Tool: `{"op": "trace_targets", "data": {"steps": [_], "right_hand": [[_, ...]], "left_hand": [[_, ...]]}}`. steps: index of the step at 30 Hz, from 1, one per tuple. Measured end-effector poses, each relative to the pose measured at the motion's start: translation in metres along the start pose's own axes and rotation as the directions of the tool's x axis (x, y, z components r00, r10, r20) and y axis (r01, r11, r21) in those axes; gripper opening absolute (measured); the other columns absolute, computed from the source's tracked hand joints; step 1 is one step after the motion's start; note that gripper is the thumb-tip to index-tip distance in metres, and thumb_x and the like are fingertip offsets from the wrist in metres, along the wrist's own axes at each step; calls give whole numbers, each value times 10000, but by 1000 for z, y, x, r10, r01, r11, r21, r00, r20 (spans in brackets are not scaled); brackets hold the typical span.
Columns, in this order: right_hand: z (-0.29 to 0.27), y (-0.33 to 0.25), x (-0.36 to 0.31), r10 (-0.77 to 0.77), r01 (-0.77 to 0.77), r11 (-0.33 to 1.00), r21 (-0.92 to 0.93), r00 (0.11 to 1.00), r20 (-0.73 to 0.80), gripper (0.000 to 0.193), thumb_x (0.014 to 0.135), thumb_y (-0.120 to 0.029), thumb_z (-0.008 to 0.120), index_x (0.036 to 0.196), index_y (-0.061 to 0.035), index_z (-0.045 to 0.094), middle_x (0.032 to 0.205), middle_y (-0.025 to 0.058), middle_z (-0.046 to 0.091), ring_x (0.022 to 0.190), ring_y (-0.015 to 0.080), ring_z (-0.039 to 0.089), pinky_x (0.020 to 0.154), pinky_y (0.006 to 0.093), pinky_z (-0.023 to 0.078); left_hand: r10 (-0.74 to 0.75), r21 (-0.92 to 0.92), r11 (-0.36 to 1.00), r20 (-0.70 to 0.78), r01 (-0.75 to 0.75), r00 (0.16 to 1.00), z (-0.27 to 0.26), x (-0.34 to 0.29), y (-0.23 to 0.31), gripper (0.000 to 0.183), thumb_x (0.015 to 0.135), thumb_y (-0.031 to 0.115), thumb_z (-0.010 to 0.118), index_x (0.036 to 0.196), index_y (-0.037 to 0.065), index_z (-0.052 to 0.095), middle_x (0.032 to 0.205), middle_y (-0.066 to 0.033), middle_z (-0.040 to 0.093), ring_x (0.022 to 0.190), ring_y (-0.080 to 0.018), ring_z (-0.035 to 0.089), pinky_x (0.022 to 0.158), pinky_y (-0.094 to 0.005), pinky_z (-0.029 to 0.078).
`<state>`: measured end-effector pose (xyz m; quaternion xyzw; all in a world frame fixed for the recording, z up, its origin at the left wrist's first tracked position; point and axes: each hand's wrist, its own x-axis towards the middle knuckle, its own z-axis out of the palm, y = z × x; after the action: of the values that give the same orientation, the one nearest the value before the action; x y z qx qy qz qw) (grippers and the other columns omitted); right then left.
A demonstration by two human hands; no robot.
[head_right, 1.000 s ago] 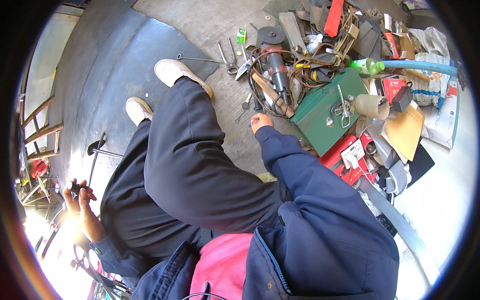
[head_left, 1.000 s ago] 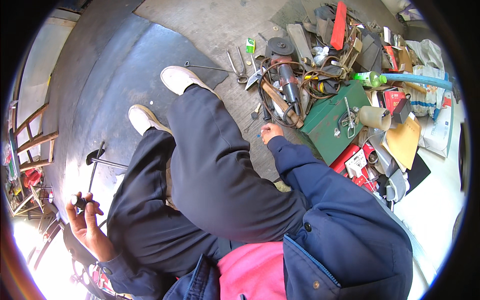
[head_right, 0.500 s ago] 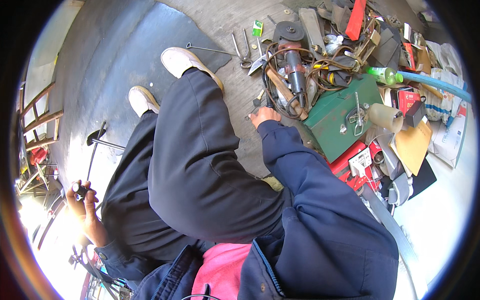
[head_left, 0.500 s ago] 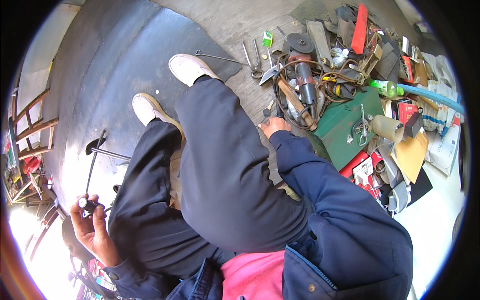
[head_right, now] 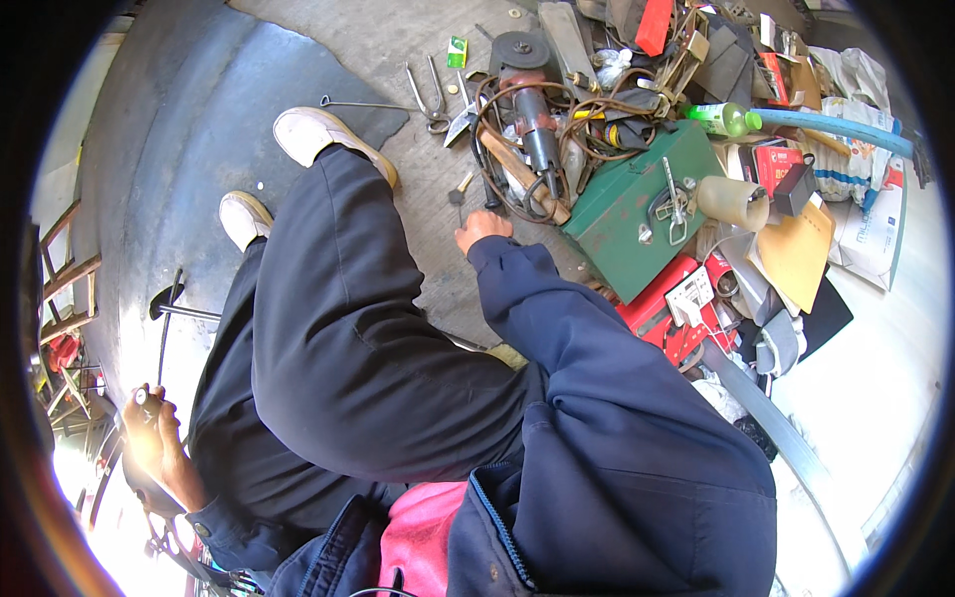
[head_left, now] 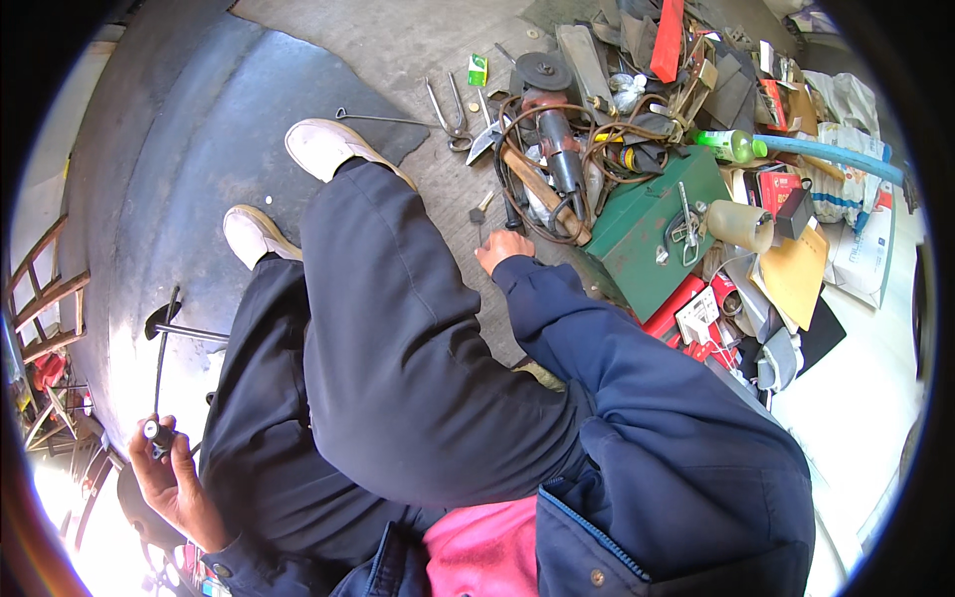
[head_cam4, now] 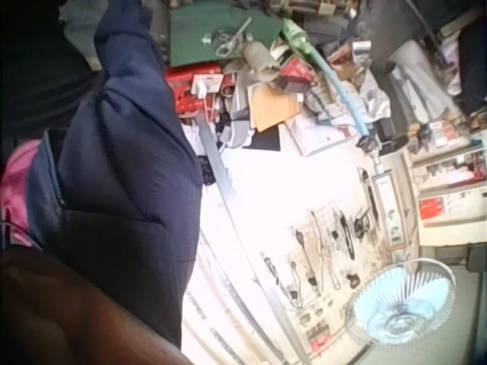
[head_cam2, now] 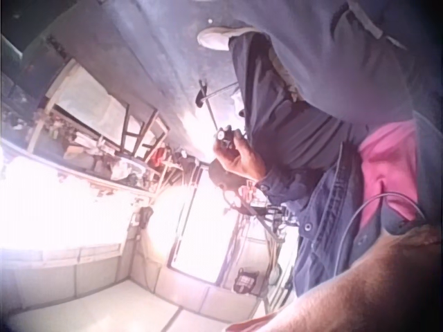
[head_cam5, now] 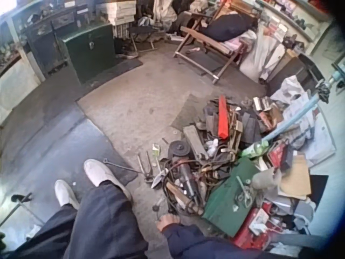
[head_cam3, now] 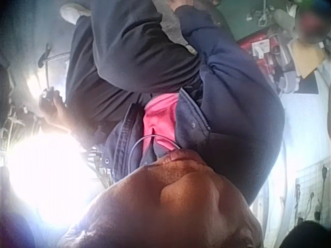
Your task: The person sits on the floor and handles small cylindrical electronic components, using a screwdriver to unscrew and separate parts. They rotate and inspect the components, then reassemble them with the screwdriver.
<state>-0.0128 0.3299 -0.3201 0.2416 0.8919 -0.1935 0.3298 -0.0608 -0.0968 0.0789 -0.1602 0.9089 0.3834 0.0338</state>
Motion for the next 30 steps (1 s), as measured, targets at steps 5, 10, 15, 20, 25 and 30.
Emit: {"op": "trace_targets", "data": {"steps": [5,10,15,20,25,30], "right_hand": [[9,22,-8,-34,34,999,-26,999,-5,210,821,-317,741,930,-139,771,969,138,753,953,339,716,841,463,551],[16,41,-11,-122,114,991,-68,986,-111,196,814,-261,729,954,-125,717,964,123,729,921,356,704,806,484,538],[13,39,-9,-155,146,984,-107,984,-89,212,802,-262,740,943,-106,709,961,132,731,930,357,704,818,474,539],[-7,29,-19,-104,103,994,-46,994,-22,221,803,-275,735,934,-100,707,966,148,735,973,354,699,858,465,534],[-14,21,-21,-93,100,991,88,993,-78,240,828,-254,708,1020,-109,699,1044,152,733,1007,365,701,881,472,531],[-6,18,-9,-117,119,992,36,992,-37,190,826,-258,719,947,-111,713,988,153,743,985,347,709,860,464,540]], "left_hand": [[49,-17,999,-12,-50,999,3,-1,4,377,1000,9,616,1367,47,537,1238,-101,631,1140,-171,609,931,-285,479],[10,1,1000,-8,-10,1000,3,-1,7,371,1001,15,620,1361,47,541,1239,-97,629,1147,-170,611,939,-287,477],[23,-37,999,-12,-23,1000,3,-1,5,349,999,19,625,1340,42,554,1220,-95,640,1127,-163,608,930,-284,474],[45,-36,998,-39,-46,998,7,-4,8,335,991,5,629,1318,39,563,1194,-93,655,1101,-154,605,922,-273,466],[30,-50,998,-58,-33,998,8,-4,11,338,986,-3,632,1314,39,564,1199,-95,657,1113,-162,613,926,-273,470],[10,-36,999,-48,-12,999,7,-4,11,343,980,3,643,1312,45,567,1196,-96,658,1120,-167,619,923,-271,471]]}}
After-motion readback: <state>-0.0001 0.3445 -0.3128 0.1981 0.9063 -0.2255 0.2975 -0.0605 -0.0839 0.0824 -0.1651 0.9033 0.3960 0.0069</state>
